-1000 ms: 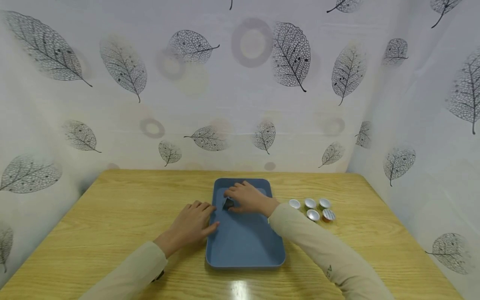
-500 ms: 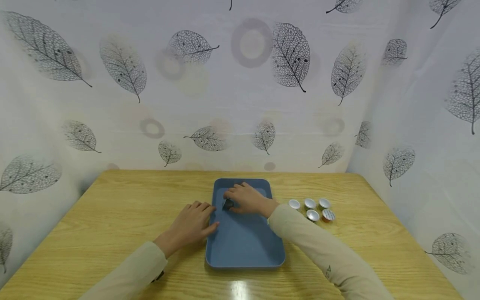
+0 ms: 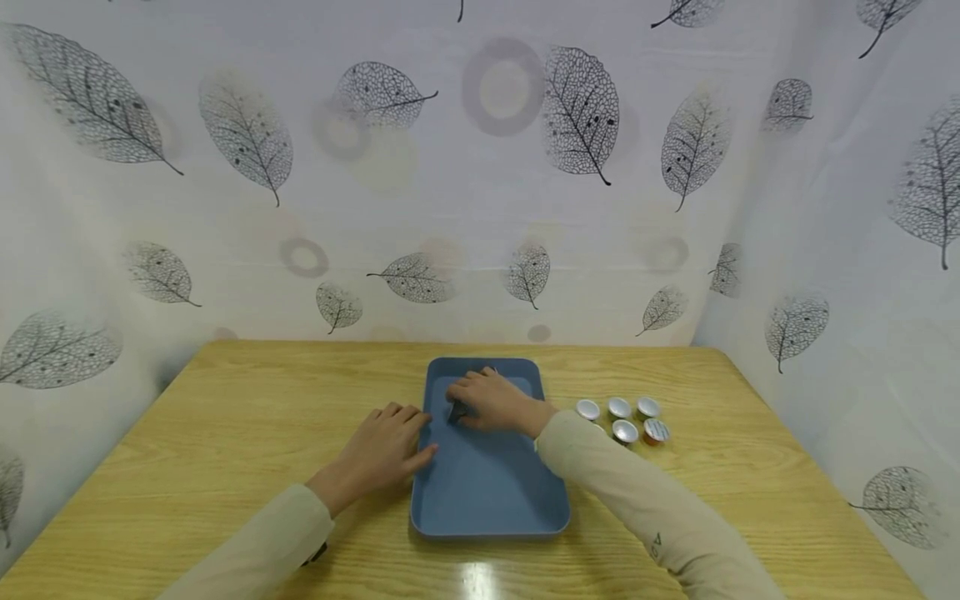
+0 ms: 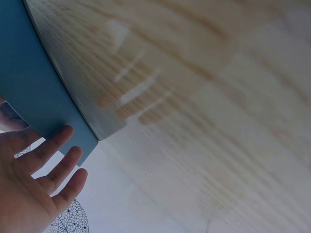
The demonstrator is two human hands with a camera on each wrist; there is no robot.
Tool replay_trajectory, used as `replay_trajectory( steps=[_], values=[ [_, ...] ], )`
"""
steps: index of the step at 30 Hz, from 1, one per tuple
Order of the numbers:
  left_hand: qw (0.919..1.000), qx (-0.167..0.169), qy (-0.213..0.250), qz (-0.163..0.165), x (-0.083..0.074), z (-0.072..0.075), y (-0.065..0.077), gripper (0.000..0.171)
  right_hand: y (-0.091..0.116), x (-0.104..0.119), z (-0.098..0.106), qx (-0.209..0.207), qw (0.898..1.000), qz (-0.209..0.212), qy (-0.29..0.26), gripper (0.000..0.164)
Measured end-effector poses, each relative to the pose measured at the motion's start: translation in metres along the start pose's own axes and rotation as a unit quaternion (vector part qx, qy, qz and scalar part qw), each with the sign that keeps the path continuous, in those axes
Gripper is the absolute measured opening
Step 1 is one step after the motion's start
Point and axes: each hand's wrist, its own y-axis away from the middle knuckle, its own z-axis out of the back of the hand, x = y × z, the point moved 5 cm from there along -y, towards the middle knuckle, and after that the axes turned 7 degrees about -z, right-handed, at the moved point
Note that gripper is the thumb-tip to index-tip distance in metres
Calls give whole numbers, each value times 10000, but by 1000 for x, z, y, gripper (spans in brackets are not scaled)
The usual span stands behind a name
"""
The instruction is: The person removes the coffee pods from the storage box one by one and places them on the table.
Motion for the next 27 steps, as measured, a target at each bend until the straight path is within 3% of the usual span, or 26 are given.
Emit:
replay_trajectory(
  steps=[27],
  values=[
    [10000, 19, -70, -31, 1, -2, 1, 47, 6, -3, 7, -64, 9992, -120, -376, 30]
  ],
)
